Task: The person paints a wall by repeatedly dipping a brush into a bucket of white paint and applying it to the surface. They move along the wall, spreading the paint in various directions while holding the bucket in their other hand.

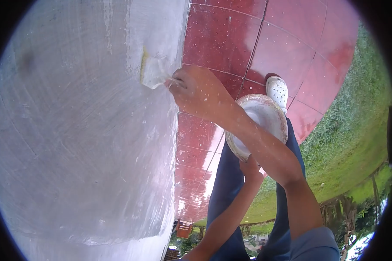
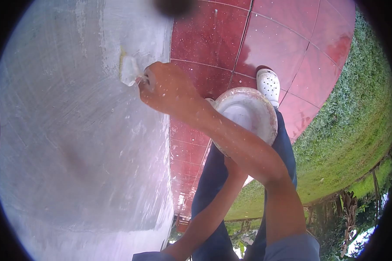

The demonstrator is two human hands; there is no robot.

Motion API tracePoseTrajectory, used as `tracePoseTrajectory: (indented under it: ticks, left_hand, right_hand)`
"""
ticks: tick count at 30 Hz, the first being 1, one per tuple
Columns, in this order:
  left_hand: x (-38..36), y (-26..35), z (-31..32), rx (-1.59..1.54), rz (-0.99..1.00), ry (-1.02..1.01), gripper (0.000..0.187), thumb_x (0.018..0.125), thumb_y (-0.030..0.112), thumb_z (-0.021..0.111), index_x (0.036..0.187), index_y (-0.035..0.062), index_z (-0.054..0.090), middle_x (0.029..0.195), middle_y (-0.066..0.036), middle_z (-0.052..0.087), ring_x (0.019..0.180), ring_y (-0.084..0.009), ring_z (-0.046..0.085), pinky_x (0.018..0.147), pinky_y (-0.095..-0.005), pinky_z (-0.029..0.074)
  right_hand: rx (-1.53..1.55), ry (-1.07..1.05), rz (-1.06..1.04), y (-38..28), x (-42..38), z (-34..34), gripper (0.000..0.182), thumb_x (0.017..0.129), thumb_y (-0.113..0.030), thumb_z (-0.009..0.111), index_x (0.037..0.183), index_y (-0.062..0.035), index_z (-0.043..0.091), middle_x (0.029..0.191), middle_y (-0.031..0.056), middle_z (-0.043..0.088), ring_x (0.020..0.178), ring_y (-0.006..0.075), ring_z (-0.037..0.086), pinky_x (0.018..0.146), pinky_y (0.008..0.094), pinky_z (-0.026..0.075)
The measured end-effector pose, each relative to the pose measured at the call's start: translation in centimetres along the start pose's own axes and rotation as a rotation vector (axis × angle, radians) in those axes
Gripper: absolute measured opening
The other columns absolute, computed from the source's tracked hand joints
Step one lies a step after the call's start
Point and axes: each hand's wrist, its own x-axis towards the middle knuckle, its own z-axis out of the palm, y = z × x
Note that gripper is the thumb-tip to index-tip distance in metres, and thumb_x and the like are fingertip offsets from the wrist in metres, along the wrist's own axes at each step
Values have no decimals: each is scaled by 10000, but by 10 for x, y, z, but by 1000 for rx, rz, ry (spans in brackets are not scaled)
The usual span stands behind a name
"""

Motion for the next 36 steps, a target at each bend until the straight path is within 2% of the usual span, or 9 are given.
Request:
tracePoseTrajectory:
  ticks: [6, 10, 13, 17, 21, 23, 29, 34, 36]
  left_hand:
    - [6, -2, 0, 82, 7, 3, 508, 843, -7, 523, 1343, -20, 434, 1252, -162, 554, 1114, -264, 596, 888, -392, 533]
    - [11, -4, -4, 170, 17, 107, 513, 844, -7, 524, 1348, -23, 428, 1257, -161, 552, 1118, -263, 594, 892, -389, 531]
    - [-7, 9, 15, 149, 19, 138, 506, 851, 53, 588, 1334, 14, 443, 1253, -123, 557, 1104, -221, 588, 885, -344, 510]
    - [1, -1, 3, 179, 77, 155, 500, 837, -9, 530, 1327, -46, 436, 1235, -154, 563, 1085, -244, 593, 913, -360, 500]
    - [-2, -2, -2, 159, 51, 104, 509, 853, 57, 610, 1338, 62, 458, 1251, -99, 560, 1111, -214, 589, 869, -341, 533]
    - [8, -8, -7, 150, 6, 70, 522, 861, 70, 632, 1349, 49, 448, 1262, -114, 554, 1109, -232, 592, 887, -361, 536]
    - [-14, 12, 18, 118, 22, 137, 476, 840, -3, 521, 1309, -36, 447, 1215, -153, 560, 1066, -257, 598, 889, -367, 516]
    - [-10, 8, 11, 125, 50, 86, 473, 848, 17, 522, 1310, -41, 438, 1219, -140, 560, 1064, -256, 598, 888, -368, 519]
    - [-8, 10, 10, 124, 68, 66, 470, 852, 28, 526, 1307, -45, 436, 1219, -135, 561, 1064, -253, 598, 888, -367, 518]
  right_hand:
    - [519, -313, -351, -68, -55, -25, 205, 887, -199, 646, 871, 0, 693, 673, 193, 623, 592, 342, 613, 597, 414, 468]
    - [460, -203, -149, 51, 43, 40, 250, 920, -232, 656, 1018, -8, 707, 831, 143, 687, 733, 187, 593, 712, 322, 473]
    - [114, -113, 57, 181, 89, 46, 309, 894, -310, 636, 1009, -37, 725, 953, 165, 717, 933, 299, 678, 855, 397, 508]
    - [-343, -3, 415, 176, 84, 28, 407, 879, -420, 583, 944, -51, 739, 974, 191, 709, 974, 351, 676, 853, 438, 521]
    - [-277, 105, -17, 68, 47, 23, 372, 934, -328, 571, 840, -1, 720, 766, 181, 679, 643, 320, 637, 625, 456, 468]
    - [-24, 4, 54, 5, 4, -9, 304, 899, -284, 635, 861, 8, 712, 635, 168, 629, 557, 311, 604, 610, 433, 480]
    - [610, -259, -420, -20, -14, -8, 327, 935, -328, 660, 920, -5, 712, 679, 48, 604, 628, 114, 508, 597, 314, 433]
    - [811, -148, 19, 154, 103, 60, 342, 980, -272, 586, 898, 46, 680, 690, 0, 555, 659, 93, 515, 594, 275, 412]
    - [388, -89, 202, 215, 119, 53, 364, 932, -364, 614, 964, -22, 733, 793, 100, 673, 800, 202, 647, 769, 331, 518]
